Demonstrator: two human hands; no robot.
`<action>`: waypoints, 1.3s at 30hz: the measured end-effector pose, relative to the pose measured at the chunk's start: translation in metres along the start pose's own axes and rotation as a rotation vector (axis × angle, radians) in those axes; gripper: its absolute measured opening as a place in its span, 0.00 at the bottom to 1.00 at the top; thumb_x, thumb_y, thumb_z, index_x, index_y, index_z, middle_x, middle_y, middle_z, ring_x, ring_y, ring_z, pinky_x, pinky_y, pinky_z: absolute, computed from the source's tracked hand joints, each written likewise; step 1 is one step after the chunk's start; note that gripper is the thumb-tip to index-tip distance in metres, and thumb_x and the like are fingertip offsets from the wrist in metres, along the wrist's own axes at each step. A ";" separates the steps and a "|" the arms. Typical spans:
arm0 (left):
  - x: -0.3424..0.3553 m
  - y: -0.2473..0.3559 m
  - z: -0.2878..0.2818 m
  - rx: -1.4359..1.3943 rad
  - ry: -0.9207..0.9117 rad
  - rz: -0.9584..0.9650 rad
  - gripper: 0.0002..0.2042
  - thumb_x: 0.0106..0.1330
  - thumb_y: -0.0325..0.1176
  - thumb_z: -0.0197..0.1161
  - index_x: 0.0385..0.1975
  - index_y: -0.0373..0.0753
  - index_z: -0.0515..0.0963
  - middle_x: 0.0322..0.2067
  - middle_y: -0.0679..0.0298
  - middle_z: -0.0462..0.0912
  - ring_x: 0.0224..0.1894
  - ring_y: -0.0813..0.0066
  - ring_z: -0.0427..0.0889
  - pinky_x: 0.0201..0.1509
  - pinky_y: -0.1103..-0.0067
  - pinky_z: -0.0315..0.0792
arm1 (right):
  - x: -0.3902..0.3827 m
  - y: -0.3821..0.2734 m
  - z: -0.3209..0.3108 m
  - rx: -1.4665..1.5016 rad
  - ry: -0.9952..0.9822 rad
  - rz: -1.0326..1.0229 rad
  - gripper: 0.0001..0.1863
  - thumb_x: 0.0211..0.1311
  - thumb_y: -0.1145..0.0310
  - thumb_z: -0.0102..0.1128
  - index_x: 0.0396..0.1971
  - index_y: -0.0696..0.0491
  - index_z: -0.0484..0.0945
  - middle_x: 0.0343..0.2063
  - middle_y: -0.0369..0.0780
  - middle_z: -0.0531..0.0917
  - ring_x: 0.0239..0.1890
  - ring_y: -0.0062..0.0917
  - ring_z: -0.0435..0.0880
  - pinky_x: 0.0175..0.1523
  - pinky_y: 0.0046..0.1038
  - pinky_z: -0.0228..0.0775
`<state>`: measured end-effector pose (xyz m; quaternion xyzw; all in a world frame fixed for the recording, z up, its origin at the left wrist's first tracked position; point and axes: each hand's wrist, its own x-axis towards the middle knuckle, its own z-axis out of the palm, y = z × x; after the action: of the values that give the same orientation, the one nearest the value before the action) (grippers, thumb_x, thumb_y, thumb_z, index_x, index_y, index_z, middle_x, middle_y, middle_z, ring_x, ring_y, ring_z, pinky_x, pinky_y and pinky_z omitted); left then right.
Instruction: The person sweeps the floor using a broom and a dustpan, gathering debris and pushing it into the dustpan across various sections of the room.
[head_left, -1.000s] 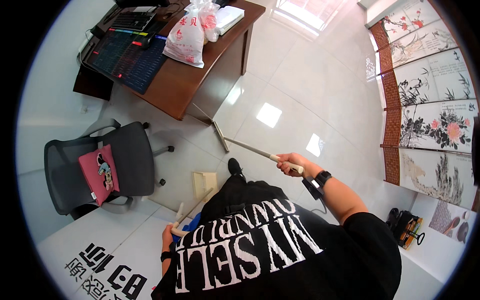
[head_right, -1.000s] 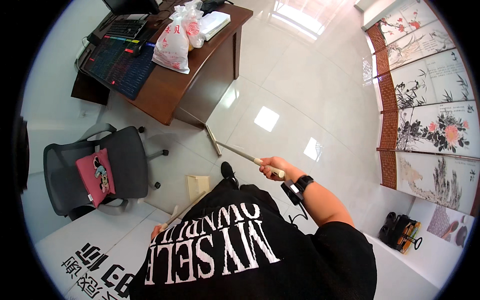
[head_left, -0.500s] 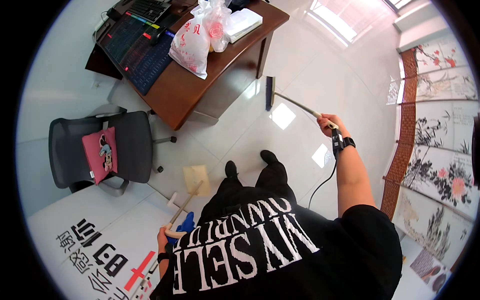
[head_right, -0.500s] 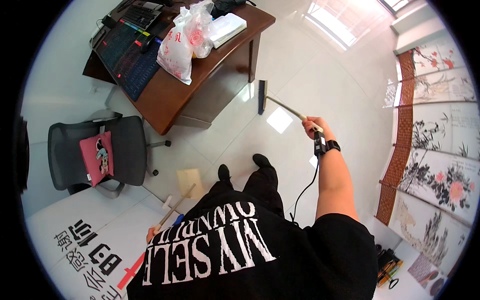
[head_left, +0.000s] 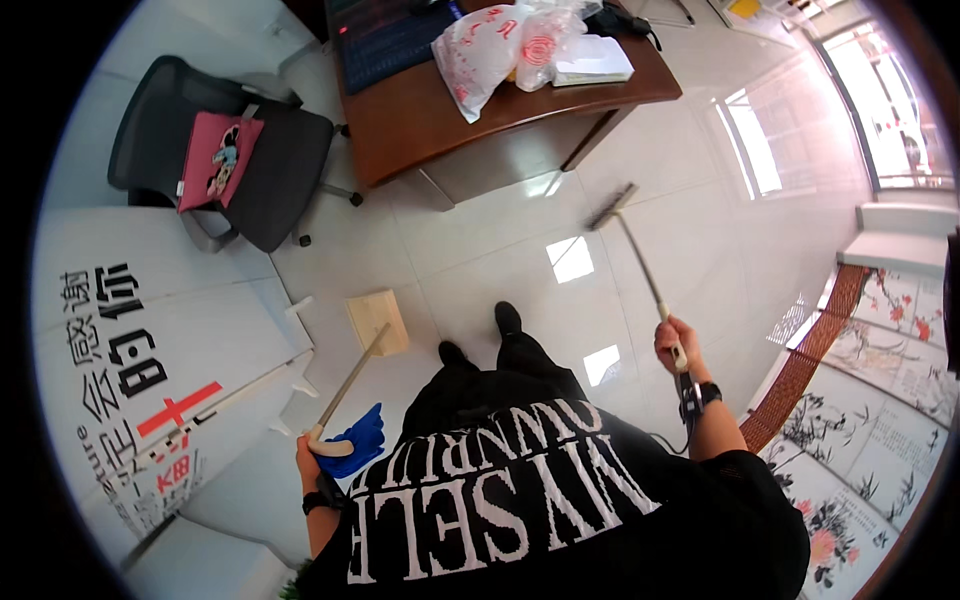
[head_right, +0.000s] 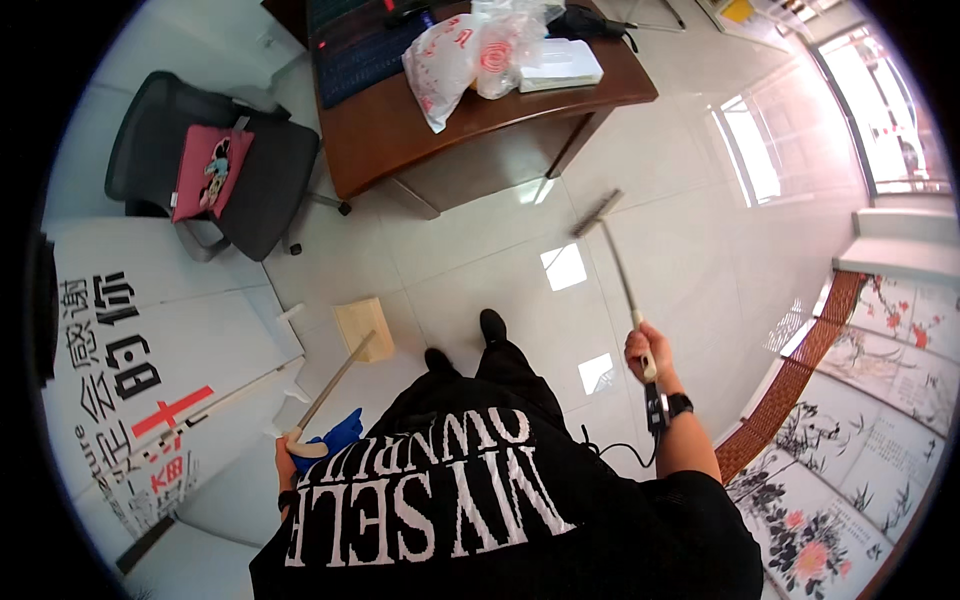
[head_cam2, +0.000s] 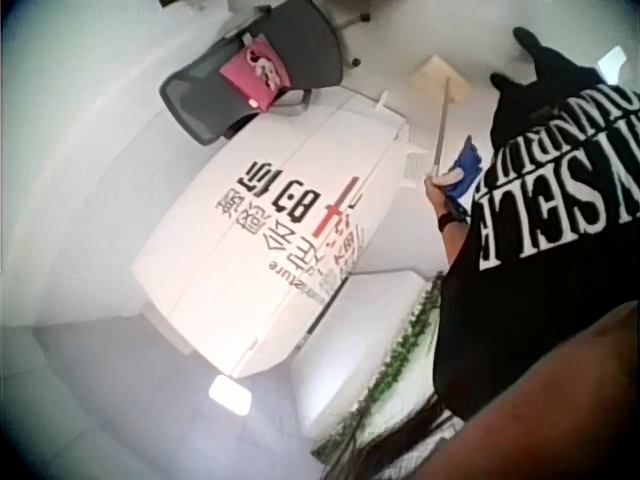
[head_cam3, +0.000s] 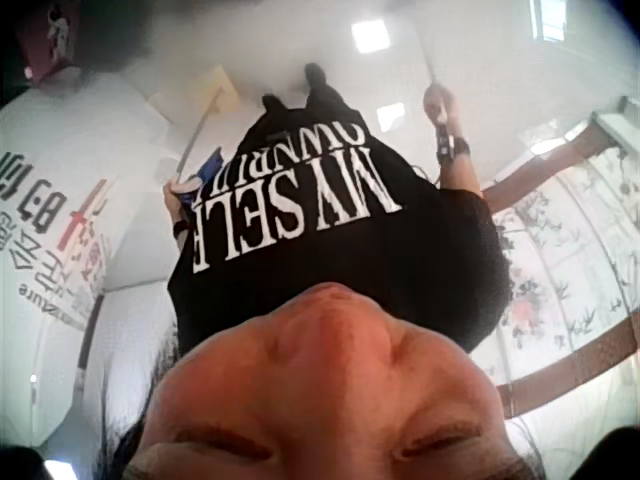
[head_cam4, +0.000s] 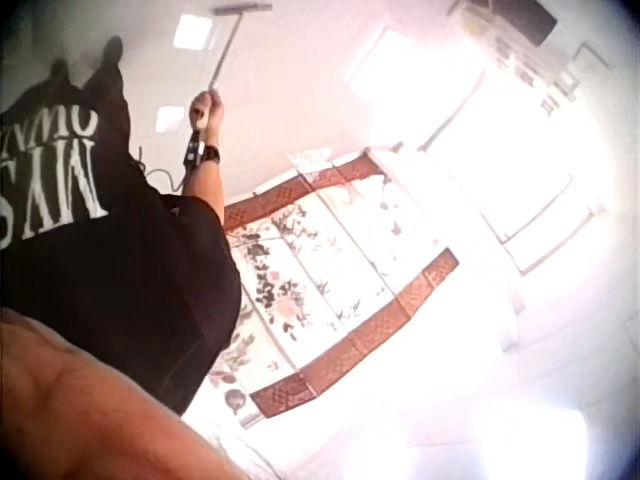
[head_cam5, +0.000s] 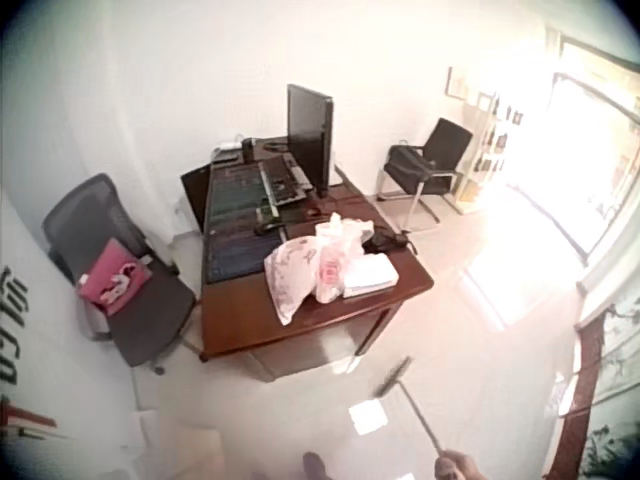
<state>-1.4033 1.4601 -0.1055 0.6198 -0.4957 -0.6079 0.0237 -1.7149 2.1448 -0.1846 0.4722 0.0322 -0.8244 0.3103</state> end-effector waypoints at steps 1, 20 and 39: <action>-0.007 -0.011 -0.004 -0.035 0.016 -0.015 0.18 0.55 0.46 0.49 0.34 0.35 0.72 0.29 0.62 0.73 0.32 0.71 0.74 0.38 0.78 0.69 | -0.003 0.014 0.006 0.011 -0.033 0.028 0.16 0.59 0.63 0.44 0.14 0.53 0.60 0.11 0.30 0.61 0.11 0.13 0.61 0.15 0.14 0.57; -0.107 -0.066 -0.020 -0.001 0.107 -0.230 0.20 0.57 0.46 0.46 0.35 0.34 0.72 0.27 0.60 0.72 0.28 0.71 0.74 0.32 0.78 0.70 | 0.082 0.012 0.042 -0.007 -0.106 0.000 0.11 0.60 0.69 0.40 0.20 0.57 0.59 0.12 0.33 0.62 0.10 0.14 0.61 0.15 0.14 0.61; -0.176 -0.228 -0.108 -0.263 0.310 -0.071 0.15 0.53 0.42 0.51 0.31 0.34 0.70 0.25 0.65 0.70 0.28 0.77 0.68 0.32 0.80 0.65 | 0.041 0.182 0.066 -1.275 0.326 0.286 0.14 0.54 0.69 0.44 0.42 0.42 0.61 0.15 0.31 0.64 0.12 0.13 0.61 0.15 0.13 0.57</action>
<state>-1.1456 1.6272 -0.0934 0.7146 -0.3801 -0.5653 0.1589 -1.6814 1.9559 -0.1368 0.3145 0.4964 -0.5130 0.6257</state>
